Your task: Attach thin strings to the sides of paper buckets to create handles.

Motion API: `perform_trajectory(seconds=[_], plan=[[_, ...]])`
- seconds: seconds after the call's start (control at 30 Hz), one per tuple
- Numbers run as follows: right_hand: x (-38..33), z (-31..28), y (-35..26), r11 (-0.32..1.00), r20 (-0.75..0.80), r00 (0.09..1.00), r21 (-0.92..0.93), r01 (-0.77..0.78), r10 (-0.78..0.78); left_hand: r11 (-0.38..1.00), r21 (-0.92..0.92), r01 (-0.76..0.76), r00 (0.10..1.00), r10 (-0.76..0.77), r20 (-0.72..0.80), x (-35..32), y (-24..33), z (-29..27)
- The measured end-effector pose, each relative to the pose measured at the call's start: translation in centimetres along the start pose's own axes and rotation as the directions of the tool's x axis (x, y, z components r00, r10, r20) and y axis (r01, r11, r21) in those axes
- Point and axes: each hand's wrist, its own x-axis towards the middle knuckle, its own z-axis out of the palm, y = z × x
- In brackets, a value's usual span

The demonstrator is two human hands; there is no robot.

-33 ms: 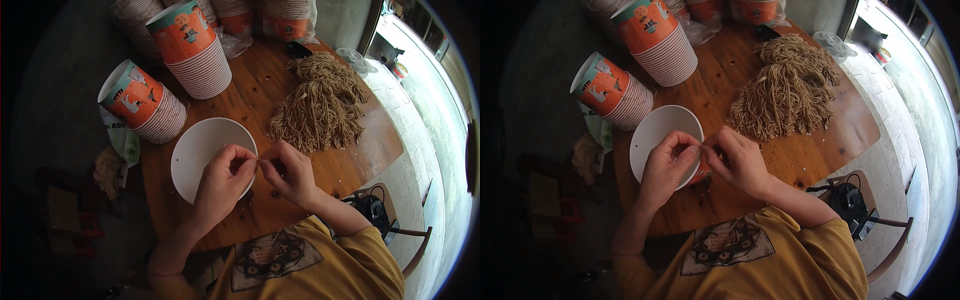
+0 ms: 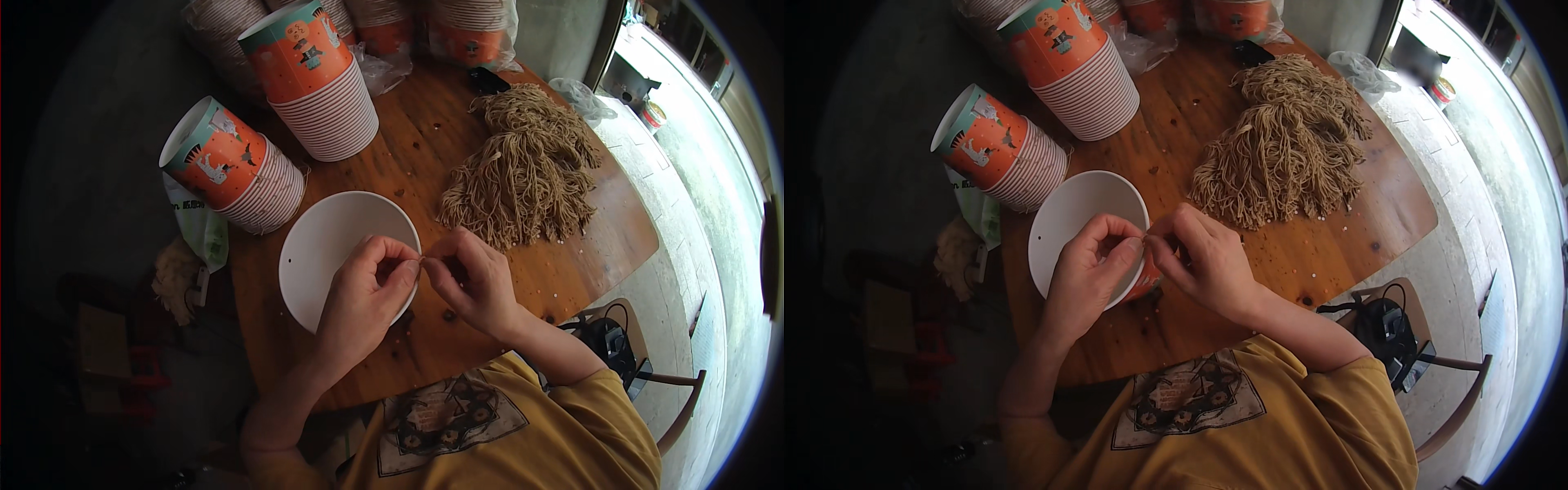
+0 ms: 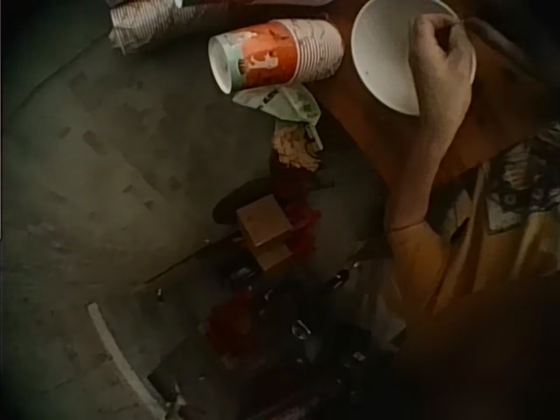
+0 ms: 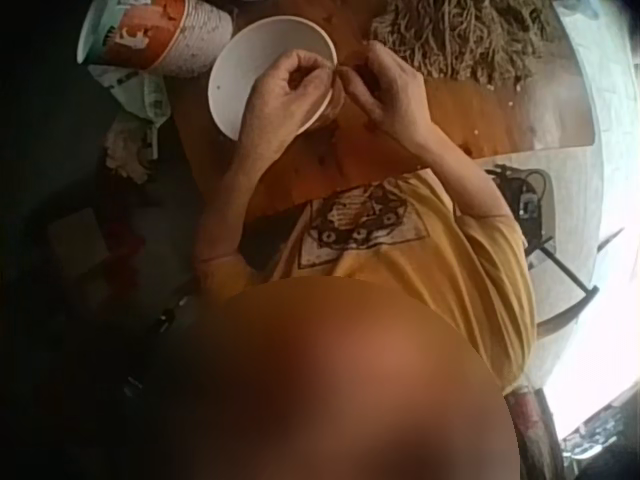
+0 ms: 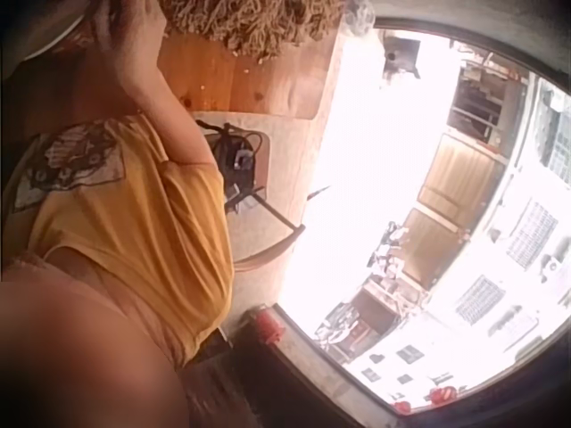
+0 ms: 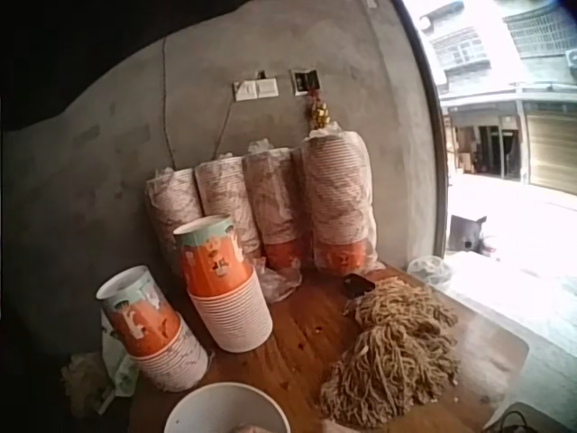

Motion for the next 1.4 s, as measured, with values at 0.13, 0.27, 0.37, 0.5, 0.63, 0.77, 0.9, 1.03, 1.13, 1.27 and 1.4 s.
perform_trajectory(seconds=[0.13,0.27,0.37,0.5,0.63,0.77,0.9,1.03,1.13,1.27,1.4], plan=[[0.0,0.1,0.0,0.991,0.028,0.994,0.081,-0.103,0.101,0.999,-0.033,0.025,0.999,-0.025,0.024,0.0,0.1,-0.3],[0.1,-0.2,-0.3,0.959,0.104,0.969,0.155,-0.237,0.223,0.974,-0.167,0.155,0.986,-0.142,0.086,0.3,0.4,-0.6],[0.1,-0.2,-0.4,0.975,0.004,0.982,0.116,-0.189,0.19,0.964,-0.198,0.178,0.982,-0.16,0.101,0.4,0.4,-0.7],[0.5,-0.7,0.3,0.952,-0.066,0.971,-0.223,0.209,-0.229,0.959,-0.193,0.208,0.977,-0.193,0.092,0.4,0.7,-0.5],[0.4,-1.2,0.1,0.728,0.063,0.886,-0.544,0.417,-0.46,0.957,-0.205,0.206,0.977,-0.189,0.098,0.5,0.6,-0.4],[0.7,-1.2,0.2,0.726,0.085,0.893,-0.55,0.412,-0.442,0.971,-0.177,0.159,0.985,-0.143,0.101,0.5,0.2,0.0],[1.2,-1.1,-0.5,1.0,0.034,0.999,0.009,-0.019,0.019,0.994,-0.062,0.092,0.992,-0.086,0.088,0.1,-0.2,0.1],[1.8,-1.7,0.3,0.623,0.338,0.821,0.536,-0.57,0.46,0.998,-0.026,0.061,0.994,-0.058,0.094,0.0,-0.3,0.2],[1.8,-2.0,0.6,0.382,0.509,0.69,0.585,-0.716,0.515,0.999,-0.026,0.041,0.995,-0.038,0.094,0.0,-0.2,0.3],[1.7,-1.9,0.5,0.334,0.517,0.682,0.612,-0.717,0.517,0.968,0.176,-0.179,0.983,0.168,0.074,-0.2,0.1,0.8],[1.7,-1.9,0.7,0.307,0.538,0.678,0.622,-0.72,0.5,0.955,0.234,-0.185,0.983,0.175,0.061,0.0,0.3,0.9]])
